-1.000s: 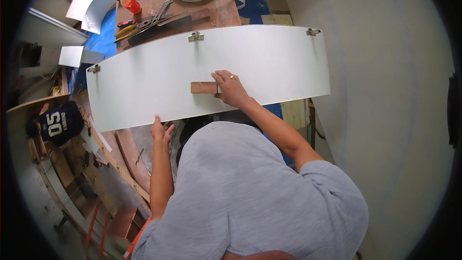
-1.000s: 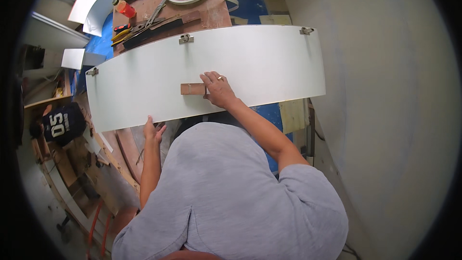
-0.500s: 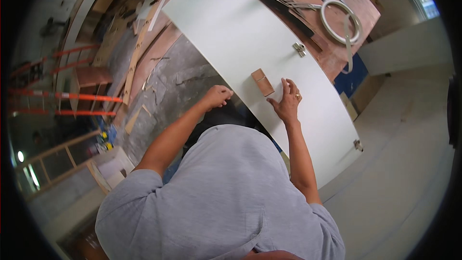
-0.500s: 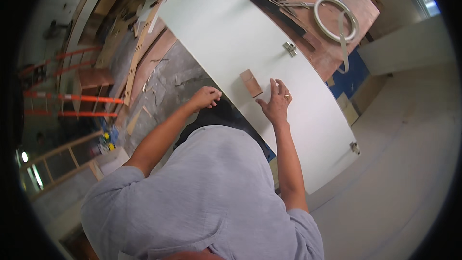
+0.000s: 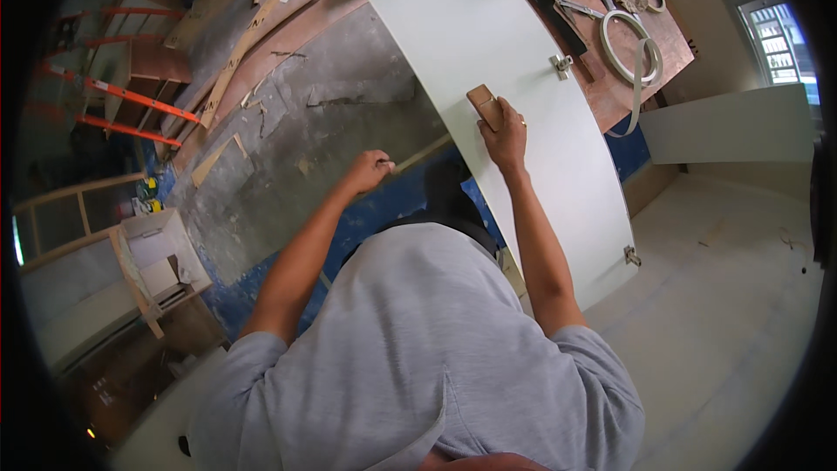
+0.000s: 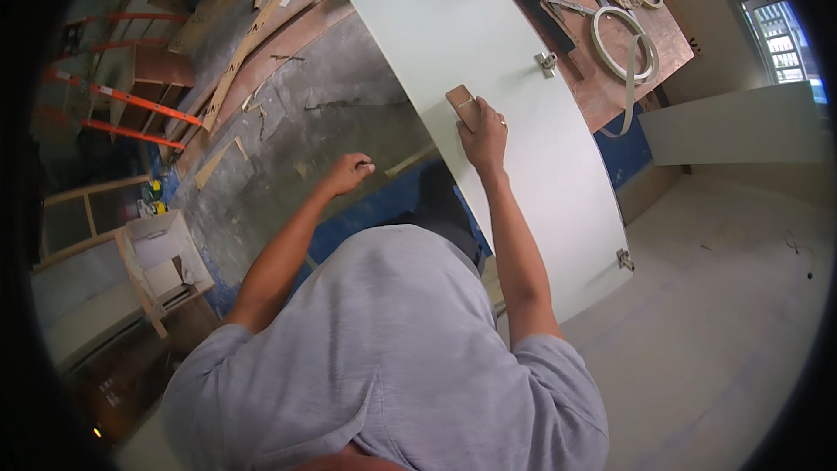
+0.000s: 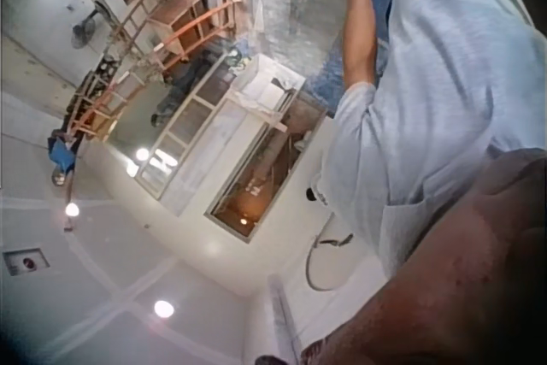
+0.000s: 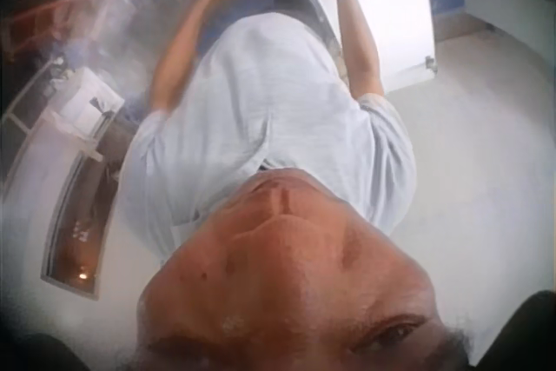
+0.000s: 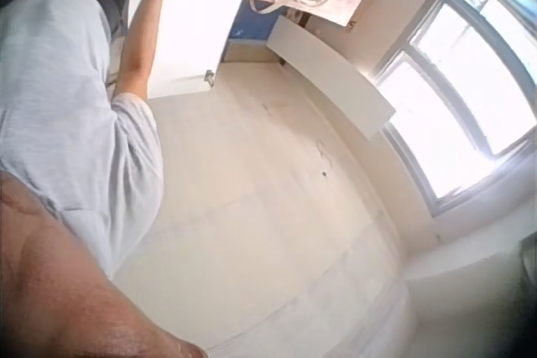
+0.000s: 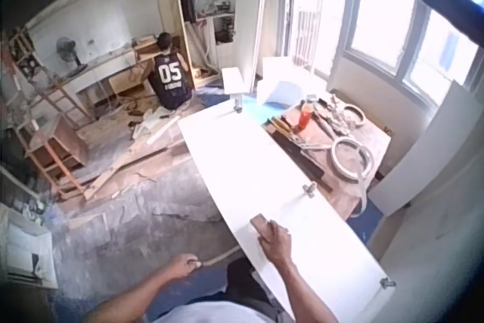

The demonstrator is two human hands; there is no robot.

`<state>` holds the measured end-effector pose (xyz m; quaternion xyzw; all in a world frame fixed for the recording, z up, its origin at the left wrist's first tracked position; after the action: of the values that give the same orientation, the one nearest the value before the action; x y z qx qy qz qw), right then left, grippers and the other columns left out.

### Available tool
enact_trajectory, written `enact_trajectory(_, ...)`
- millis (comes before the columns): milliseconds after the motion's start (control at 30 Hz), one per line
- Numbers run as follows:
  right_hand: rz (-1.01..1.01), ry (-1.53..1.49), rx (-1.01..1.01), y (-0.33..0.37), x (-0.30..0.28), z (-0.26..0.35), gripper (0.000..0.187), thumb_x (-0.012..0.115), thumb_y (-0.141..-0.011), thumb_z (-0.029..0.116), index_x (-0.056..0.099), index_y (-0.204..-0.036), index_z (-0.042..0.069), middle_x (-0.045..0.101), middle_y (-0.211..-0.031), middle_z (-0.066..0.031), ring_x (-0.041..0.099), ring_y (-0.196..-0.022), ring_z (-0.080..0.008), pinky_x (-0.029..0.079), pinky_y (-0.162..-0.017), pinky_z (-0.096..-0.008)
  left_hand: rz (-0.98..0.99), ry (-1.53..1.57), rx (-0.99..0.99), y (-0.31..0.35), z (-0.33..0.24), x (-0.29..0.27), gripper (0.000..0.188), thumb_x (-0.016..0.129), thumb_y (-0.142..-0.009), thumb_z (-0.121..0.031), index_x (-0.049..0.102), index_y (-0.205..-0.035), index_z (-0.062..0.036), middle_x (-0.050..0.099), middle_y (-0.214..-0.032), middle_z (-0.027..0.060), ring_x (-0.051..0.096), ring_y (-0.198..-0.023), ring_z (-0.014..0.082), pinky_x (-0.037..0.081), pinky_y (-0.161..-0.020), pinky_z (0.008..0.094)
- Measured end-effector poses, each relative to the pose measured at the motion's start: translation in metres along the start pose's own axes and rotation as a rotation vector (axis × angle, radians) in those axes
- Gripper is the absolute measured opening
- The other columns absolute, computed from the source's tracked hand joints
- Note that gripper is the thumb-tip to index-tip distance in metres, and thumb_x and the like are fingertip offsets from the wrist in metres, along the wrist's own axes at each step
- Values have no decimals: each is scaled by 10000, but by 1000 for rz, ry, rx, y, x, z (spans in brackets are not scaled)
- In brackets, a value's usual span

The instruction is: The person sands the surface and edges of a white wooden board with a sanding block.

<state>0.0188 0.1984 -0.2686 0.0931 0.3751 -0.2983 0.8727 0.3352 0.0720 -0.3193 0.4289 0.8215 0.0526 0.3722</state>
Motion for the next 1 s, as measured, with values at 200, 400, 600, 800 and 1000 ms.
enact_trajectory(200, 477, -262, -156, 105, -37, 68, 610, 839, -747, 157, 627, -1309, 54, 684, -1213, -190, 636, -1141, -387, 501, -991, -457, -71, 161, 175, 114, -99, 2, 754, 827, -835, -205, 477, -1490, -75, 524, -1445, 194, 652, -1139, 340, 537, -956, 410)
enact_trajectory(400, 617, -205, -41, 206, -41, 115, 579, 846, -773, 147, 628, -1304, 65, 697, -1146, -162, 681, -1045, -285, 534, -904, -387, 71, -33, 371, 180, -135, 56, 913, 872, -778, -216, 400, -1555, -137, 382, -1582, 146, 421, -1434, 360, 412, -1167, 435)
enact_trajectory(600, 704, -315, 47, 247, -58, 100, 675, 853, -759, 220, 571, -1348, 49, 704, -1151, -213, 677, -1075, -374, 519, -940, -430, 89, -212, 495, 198, -138, 94, 772, 844, -789, -206, 483, -1461, -84, 519, -1428, 147, 521, -1280, 363, 457, -1071, 457)
enact_trajectory(800, 781, -415, 192, 275, -85, 69, 854, 869, -811, 341, 447, -1501, 66, 631, -1359, -178, 602, -1237, -308, 493, -1028, -428, 457, 218, 223, 204, -129, 128, 585, 797, -809, -145, 545, -1326, -34, 648, -1111, 120, 655, -1029, 272, 524, -893, 390)
enact_trajectory(1000, 570, -811, 374, 301, -126, -6, 917, 837, -853, 369, 365, -1572, 53, 527, -1496, -208, 549, -1328, -353, 465, -1073, -472, 893, 1466, -138, 223, -154, 168, 724, 598, -986, -576, 523, -1382, 25, 651, -887, 69, 592, -633, 96, 502, -576, 258)
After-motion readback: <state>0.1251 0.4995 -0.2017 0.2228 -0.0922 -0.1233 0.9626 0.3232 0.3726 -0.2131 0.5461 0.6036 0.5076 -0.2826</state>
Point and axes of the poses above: each hand's wrist, its own y-axis away from the middle knuckle, its own x-axis out of the palm, z = x × y, the point moved 6 cm from there along -y, towards the middle knuckle
